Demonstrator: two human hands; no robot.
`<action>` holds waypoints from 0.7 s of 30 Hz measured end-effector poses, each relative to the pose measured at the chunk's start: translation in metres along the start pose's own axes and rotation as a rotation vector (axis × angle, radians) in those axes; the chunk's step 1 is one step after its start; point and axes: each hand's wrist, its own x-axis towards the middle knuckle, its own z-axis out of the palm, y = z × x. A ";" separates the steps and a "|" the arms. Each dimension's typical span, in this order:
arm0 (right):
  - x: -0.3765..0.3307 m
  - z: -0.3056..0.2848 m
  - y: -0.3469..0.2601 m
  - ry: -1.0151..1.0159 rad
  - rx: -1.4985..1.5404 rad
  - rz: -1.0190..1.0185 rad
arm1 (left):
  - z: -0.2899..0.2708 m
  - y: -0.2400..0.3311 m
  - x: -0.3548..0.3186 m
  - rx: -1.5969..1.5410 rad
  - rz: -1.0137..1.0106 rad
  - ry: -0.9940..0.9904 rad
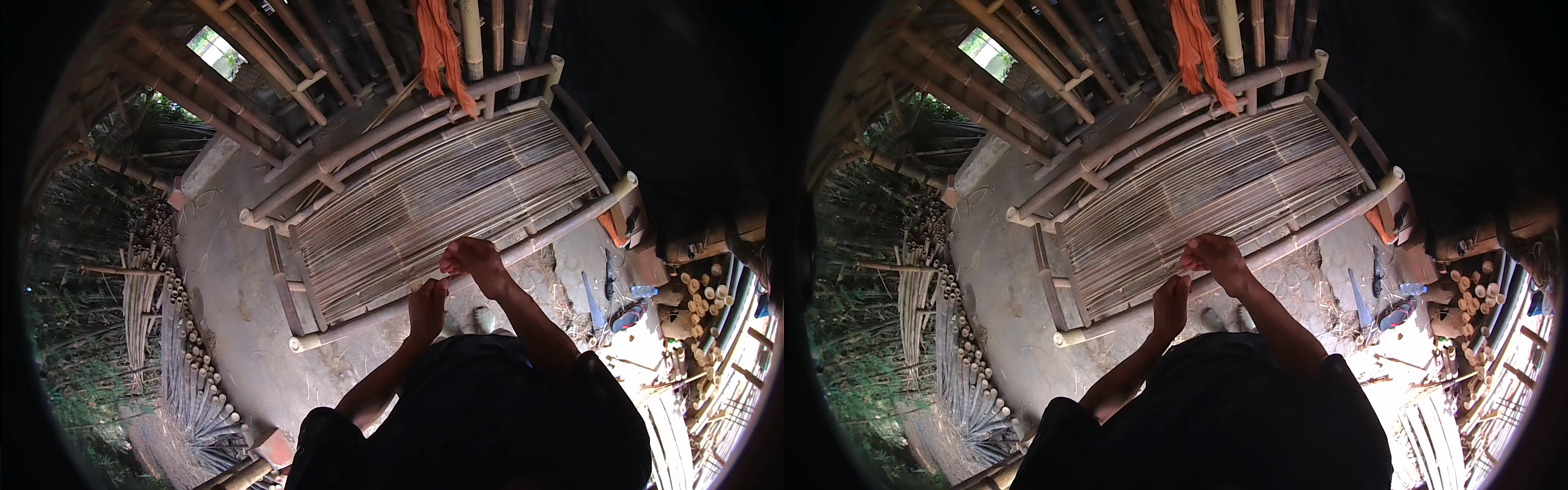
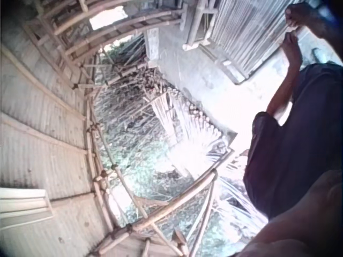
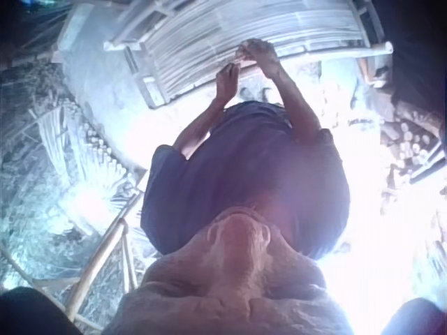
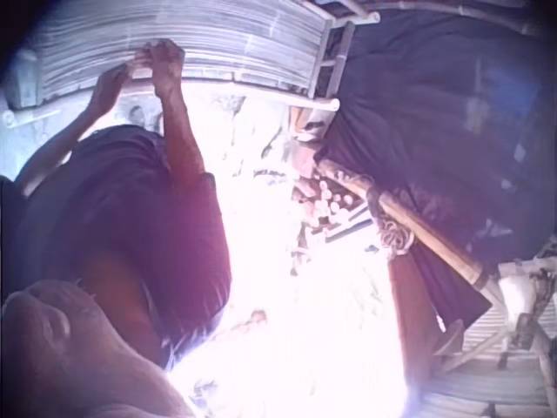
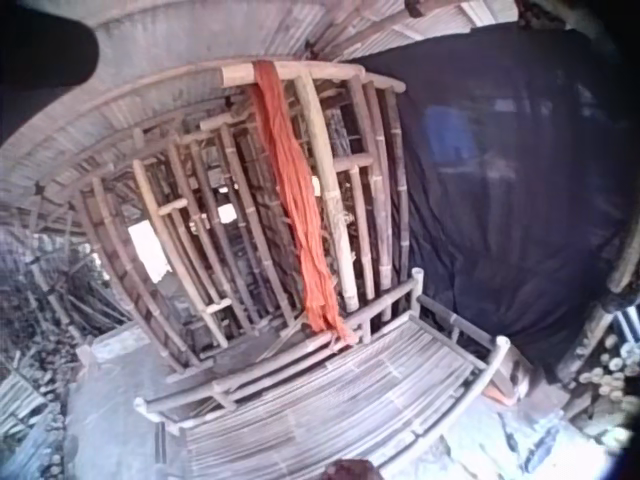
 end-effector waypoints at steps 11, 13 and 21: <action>-0.040 0.007 -0.033 0.048 -0.287 -0.131 | 0.019 0.004 0.010 -0.417 0.098 -0.065; -0.048 0.003 -0.028 0.008 -0.347 -0.143 | 0.006 0.036 0.023 -0.626 -0.008 -0.188; -0.066 -0.013 -0.029 -0.072 -0.502 0.061 | 0.005 0.071 0.046 -0.733 0.030 -0.156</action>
